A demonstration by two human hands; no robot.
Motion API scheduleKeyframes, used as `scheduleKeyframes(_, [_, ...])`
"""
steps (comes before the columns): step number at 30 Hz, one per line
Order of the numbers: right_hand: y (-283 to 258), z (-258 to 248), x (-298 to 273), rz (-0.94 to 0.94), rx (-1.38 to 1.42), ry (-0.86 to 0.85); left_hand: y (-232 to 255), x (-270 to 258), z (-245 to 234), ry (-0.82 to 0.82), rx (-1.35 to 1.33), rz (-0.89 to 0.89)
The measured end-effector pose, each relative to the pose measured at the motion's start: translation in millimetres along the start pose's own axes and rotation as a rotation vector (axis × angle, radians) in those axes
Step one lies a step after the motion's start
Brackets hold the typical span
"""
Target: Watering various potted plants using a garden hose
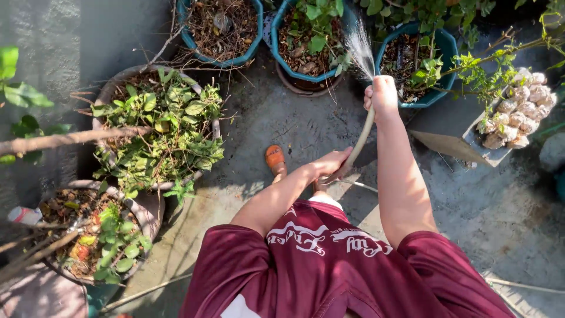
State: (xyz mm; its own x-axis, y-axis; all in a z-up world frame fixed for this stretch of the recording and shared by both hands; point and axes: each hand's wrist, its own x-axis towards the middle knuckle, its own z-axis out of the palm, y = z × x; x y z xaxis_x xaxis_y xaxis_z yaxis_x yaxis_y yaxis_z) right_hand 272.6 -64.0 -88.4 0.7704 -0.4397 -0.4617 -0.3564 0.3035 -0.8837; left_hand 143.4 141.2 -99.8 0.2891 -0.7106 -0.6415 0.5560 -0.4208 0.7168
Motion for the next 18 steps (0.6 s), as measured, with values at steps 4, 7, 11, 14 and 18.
scheduleKeyframes(4, [17,9,6,0.016,0.009,-0.094,-24,7,32,0.111,-0.349,0.115])
scheduleKeyframes(7, [26,21,-6,0.045,0.046,-0.133,-20,-20,43,0.335,-0.189,0.13])
scheduleKeyframes(11, [20,52,-32,0.062,0.024,-0.23,-44,-19,51,0.606,0.052,0.155])
scheduleKeyframes(14, [-41,96,-107,0.092,-0.071,-0.39,11,-98,60,0.656,0.11,-0.035])
scheduleKeyframes(18, [-16,135,-108,0.045,-0.009,-0.546,-7,-123,53,0.74,0.027,0.093])
